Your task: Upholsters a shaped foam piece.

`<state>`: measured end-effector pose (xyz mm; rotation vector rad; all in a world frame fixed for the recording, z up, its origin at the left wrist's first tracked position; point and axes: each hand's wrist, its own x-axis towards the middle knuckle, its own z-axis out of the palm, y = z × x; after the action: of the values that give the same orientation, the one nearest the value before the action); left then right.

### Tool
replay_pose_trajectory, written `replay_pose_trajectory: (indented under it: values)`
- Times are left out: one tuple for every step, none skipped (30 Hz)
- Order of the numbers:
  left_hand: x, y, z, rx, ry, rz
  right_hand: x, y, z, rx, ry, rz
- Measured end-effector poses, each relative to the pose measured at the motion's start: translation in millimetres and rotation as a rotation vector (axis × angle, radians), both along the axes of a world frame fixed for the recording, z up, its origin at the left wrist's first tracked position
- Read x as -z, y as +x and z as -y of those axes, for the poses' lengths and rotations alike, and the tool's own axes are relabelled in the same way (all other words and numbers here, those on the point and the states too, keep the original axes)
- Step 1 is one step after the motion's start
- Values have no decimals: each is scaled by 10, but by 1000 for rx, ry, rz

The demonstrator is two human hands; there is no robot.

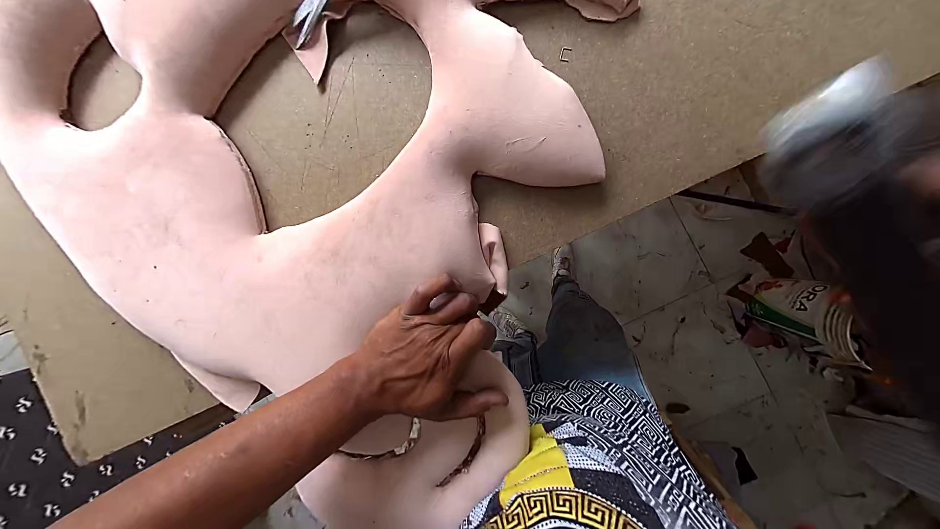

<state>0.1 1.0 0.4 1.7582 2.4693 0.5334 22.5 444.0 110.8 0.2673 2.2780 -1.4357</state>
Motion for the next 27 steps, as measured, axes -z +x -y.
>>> replay_pose_trajectory:
  values:
    - [-5, 1, 3, -3, -6, -3, 1, 165, 281, -29, -7, 205]
    - [-6, 5, 9, -1, -11, -1, 175, 284, 447, -105, -26, 376]
    - [-4, 1, 9, 4, -14, 3, 428, 346, 559, -218, -41, 507]
    - [-2, -2, 10, 9, -18, 4, 696, 357, 674, -326, -40, 587]
    - [-6, -1, 11, 11, -23, 5, 947, 340, 794, -418, -25, 622]
    - [-11, 1, 10, 10, -27, 6, 1171, 304, 906, -496, -8, 624]
    - [-19, 6, 9, 6, -34, 9, 1351, 261, 1020, -547, 5, 618]
    - [-29, 8, 7, 0, -46, 10, 1491, 212, 1127, -580, 2, 615]
    - [-39, 9, 3, -5, -61, 9, 1582, 146, 1219, -614, -14, 624]
    - [-47, 10, 0, -8, -76, 7, 1645, 90, 1295, -643, -40, 623]
    - [-48, 6, -6, -8, -84, 2, 1691, 25, 1351, -686, -46, 604]
    - [-51, 8, -10, -8, -92, -1, 1703, -38, 1398, -724, -45, 593]
    - [-57, 16, -12, -10, -101, -4, 1708, -82, 1443, -752, -41, 583]
    - [-60, 16, -16, -10, -109, -6, 1703, -128, 1476, -775, -50, 584]
    - [-62, 8, -21, -10, -113, -12, 1694, -179, 1504, -795, -49, 585]
    - [-62, 3, -24, -12, -116, -15, 1685, -223, 1533, -813, -40, 590]
    - [-63, 5, -24, -16, -119, -16, 1694, -248, 1564, -833, -34, 591]
    - [-65, 6, -23, -18, -121, -15, 1701, -256, 1596, -836, -36, 595]
    - [-65, 3, -25, -19, -119, -16, 1697, -259, 1622, -838, -36, 600]
    - [-66, 5, -24, -18, -121, -19, 1692, -261, 1640, -836, -39, 599]
    - [-66, 8, -24, -19, -121, -20, 1695, -259, 1649, -837, -48, 598]
    - [-63, 6, -29, -20, -117, -22, 1699, -259, 1645, -838, -58, 592]
    - [-62, 2, -34, -19, -119, -24, 1707, -263, 1638, -835, -62, 583]
    - [-61, 0, -36, -17, -120, -28, 1714, -267, 1634, -828, -67, 581]
    - [-61, 1, -39, -18, -121, -33, 1720, -271, 1633, -823, -64, 585]
    - [-61, 2, -39, -19, -122, -35, 1724, -269, 1635, -817, -64, 594]
    - [-61, 6, -36, -21, -121, -34, 1738, -253, 1638, -807, -71, 598]
